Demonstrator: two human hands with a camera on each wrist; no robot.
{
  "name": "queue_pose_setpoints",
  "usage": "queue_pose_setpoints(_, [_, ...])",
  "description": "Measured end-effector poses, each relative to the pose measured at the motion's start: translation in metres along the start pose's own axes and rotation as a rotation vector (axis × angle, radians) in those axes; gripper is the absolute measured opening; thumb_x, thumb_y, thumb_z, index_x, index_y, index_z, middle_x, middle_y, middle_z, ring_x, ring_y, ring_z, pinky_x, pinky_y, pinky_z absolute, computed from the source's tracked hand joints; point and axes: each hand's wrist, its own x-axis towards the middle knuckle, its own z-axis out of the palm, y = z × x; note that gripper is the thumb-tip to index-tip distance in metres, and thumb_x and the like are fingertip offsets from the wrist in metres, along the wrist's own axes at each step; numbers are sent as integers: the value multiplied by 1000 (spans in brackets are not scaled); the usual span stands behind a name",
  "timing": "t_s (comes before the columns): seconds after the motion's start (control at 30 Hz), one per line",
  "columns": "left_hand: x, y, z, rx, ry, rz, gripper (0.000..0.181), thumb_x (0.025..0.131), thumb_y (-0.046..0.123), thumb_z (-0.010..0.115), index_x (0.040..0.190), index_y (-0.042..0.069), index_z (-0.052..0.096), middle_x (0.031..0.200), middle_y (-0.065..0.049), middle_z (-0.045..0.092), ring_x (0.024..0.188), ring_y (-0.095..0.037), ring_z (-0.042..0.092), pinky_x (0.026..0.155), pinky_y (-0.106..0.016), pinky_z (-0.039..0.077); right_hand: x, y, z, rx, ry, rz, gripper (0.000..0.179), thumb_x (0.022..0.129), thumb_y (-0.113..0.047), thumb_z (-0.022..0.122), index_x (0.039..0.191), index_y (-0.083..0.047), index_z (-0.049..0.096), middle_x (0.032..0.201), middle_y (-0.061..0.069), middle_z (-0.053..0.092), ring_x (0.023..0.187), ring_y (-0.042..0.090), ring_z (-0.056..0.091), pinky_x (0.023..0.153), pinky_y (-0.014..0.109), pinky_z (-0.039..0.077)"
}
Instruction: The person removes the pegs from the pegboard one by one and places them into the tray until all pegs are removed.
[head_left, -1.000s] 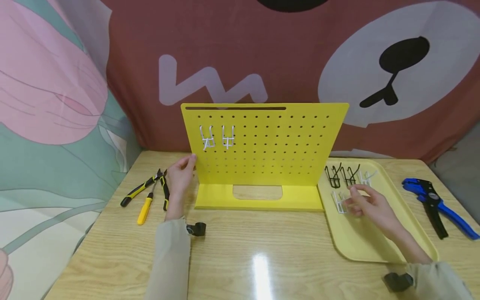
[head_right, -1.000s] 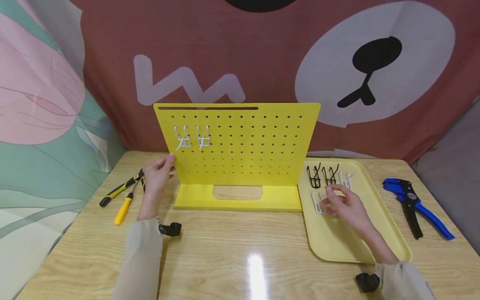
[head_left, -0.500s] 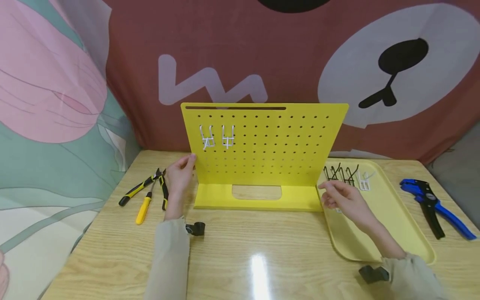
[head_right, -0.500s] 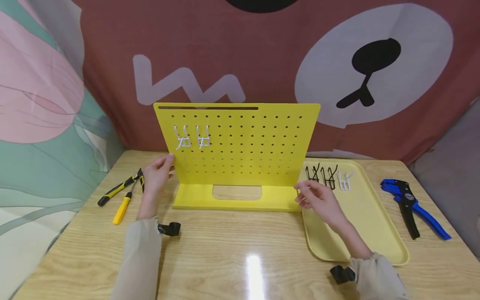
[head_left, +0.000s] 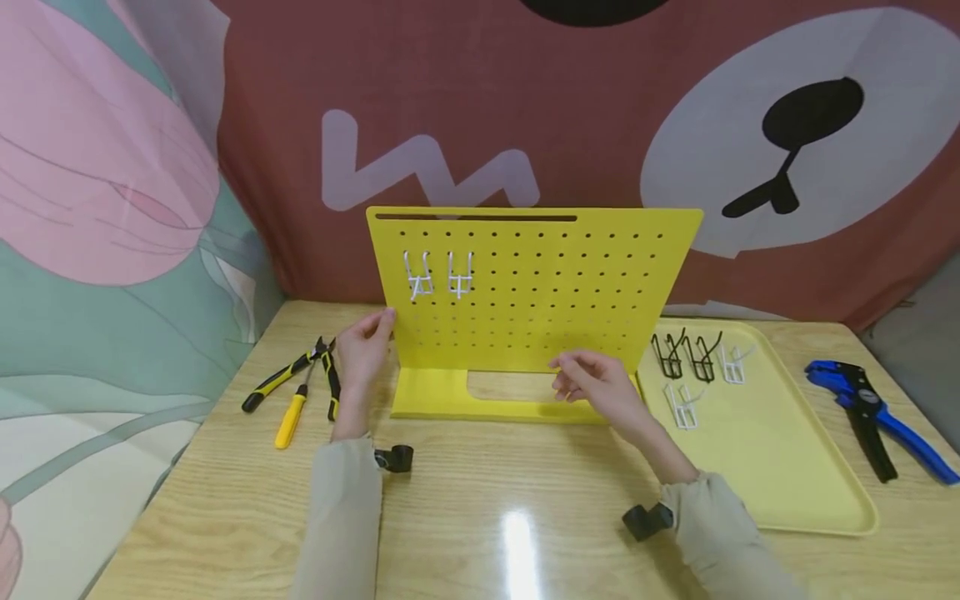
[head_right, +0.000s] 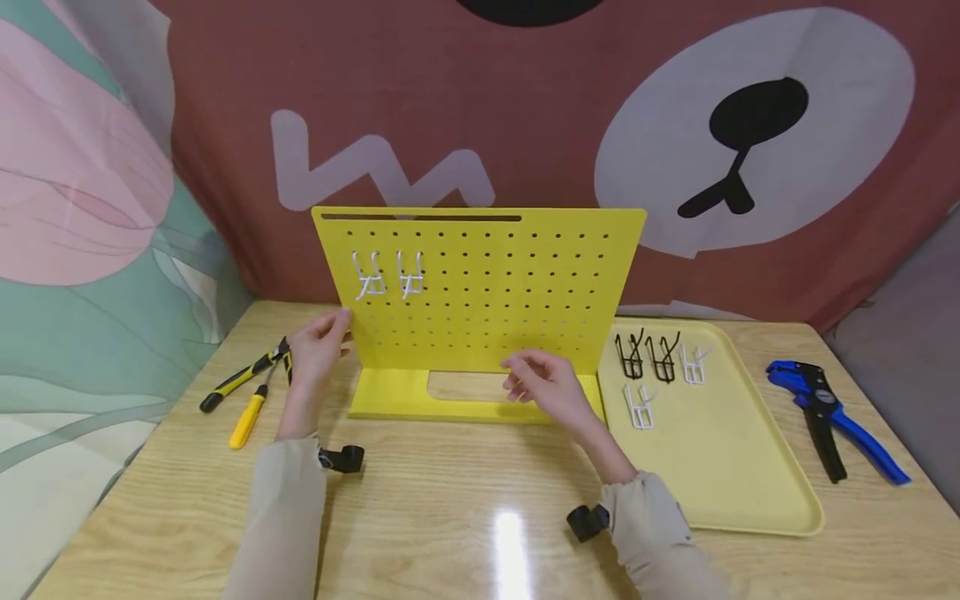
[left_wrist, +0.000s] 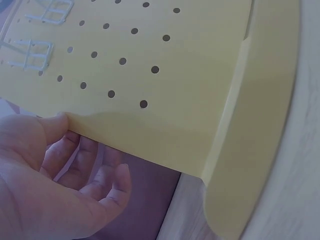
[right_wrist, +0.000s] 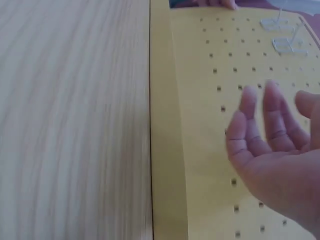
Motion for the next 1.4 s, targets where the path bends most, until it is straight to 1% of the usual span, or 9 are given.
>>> queue_pose_setpoints(0.23, [1, 4, 3, -8, 3, 8, 39, 94, 34, 63, 120, 6, 68, 111, -14, 66, 96, -23, 61, 67, -18, 47, 14, -17, 37, 184, 58, -95, 29, 99, -12, 53, 110, 15, 57, 79, 6, 66, 69, 15, 66, 70, 39, 57])
queue_pose_setpoints(0.37, [0, 4, 2, 2, -5, 14, 39, 94, 35, 62, 120, 6, 67, 111, -14, 66, 98, -26, 62, 67, -18, 47, 24, -29, 55, 186, 57, -128, 31, 98, -13, 56, 113, 13, 57, 87, 15, 66, 71, 17, 66, 68, 35, 56])
queue_pose_setpoints(0.5, [-2, 3, 2, 1, -15, 6, 40, 94, 35, 62, 120, 6, 67, 109, -14, 65, 99, -27, 61, 66, -18, 46, 32, -42, 68, 177, 49, -138, 32, 98, -16, 57, 116, 10, 58, 92, 14, 66, 72, 18, 66, 69, 35, 56])
queue_pose_setpoints(0.6, [-3, 3, 2, -5, -17, 2, 40, 94, 36, 62, 121, 6, 67, 108, -12, 65, 101, -28, 60, 68, -19, 45, 38, -51, 74, 175, 53, -157, 31, 98, -15, 58, 120, 6, 57, 96, 19, 66, 71, 18, 66, 69, 38, 56])
queue_pose_setpoints(0.73, [-2, 3, 3, -1, -14, 3, 41, 94, 36, 62, 121, 6, 67, 110, -13, 65, 102, -29, 60, 71, -22, 48, 45, -60, 81, 211, 63, -201, 39, 97, -12, 58, 135, -7, 50, 110, 30, 62, 70, 20, 67, 68, 37, 56])
queue_pose_setpoints(0.83, [0, 2, 2, 4, -13, 6, 41, 94, 36, 61, 121, 6, 67, 111, -13, 66, 100, -27, 61, 72, -25, 50, 50, -66, 86, 235, 48, -235, 48, 97, -11, 58, 142, -14, 44, 116, 29, 61, 70, 22, 67, 67, 36, 56])
queue_pose_setpoints(1.1, [0, 1, 1, 10, -5, 3, 41, 94, 37, 61, 121, 7, 67, 113, -12, 65, 99, -25, 61, 71, -24, 50, 60, -72, 98, 174, -2, -259, 39, 98, -14, 56, 136, -8, 54, 119, 23, 61, 73, 27, 68, 70, 44, 56])
queue_pose_setpoints(1.27, [0, -1, 2, -1, -4, 1, 41, 94, 36, 61, 121, 6, 67, 112, -13, 64, 97, -24, 61, 69, -22, 49, 63, -70, 99, 155, 17, -242, 35, 99, -18, 56, 132, -7, 57, 120, 19, 62, 72, 26, 67, 68, 33, 56])
queue_pose_setpoints(1.4, [1, -3, 2, 7, 1, 0, 41, 94, 37, 61, 121, 7, 67, 110, -12, 64, 96, -24, 61, 72, -26, 50, 65, -69, 100, 173, 36, -248, 33, 99, -18, 55, 130, -5, 59, 119, 20, 63, 70, 25, 67, 66, 29, 55])
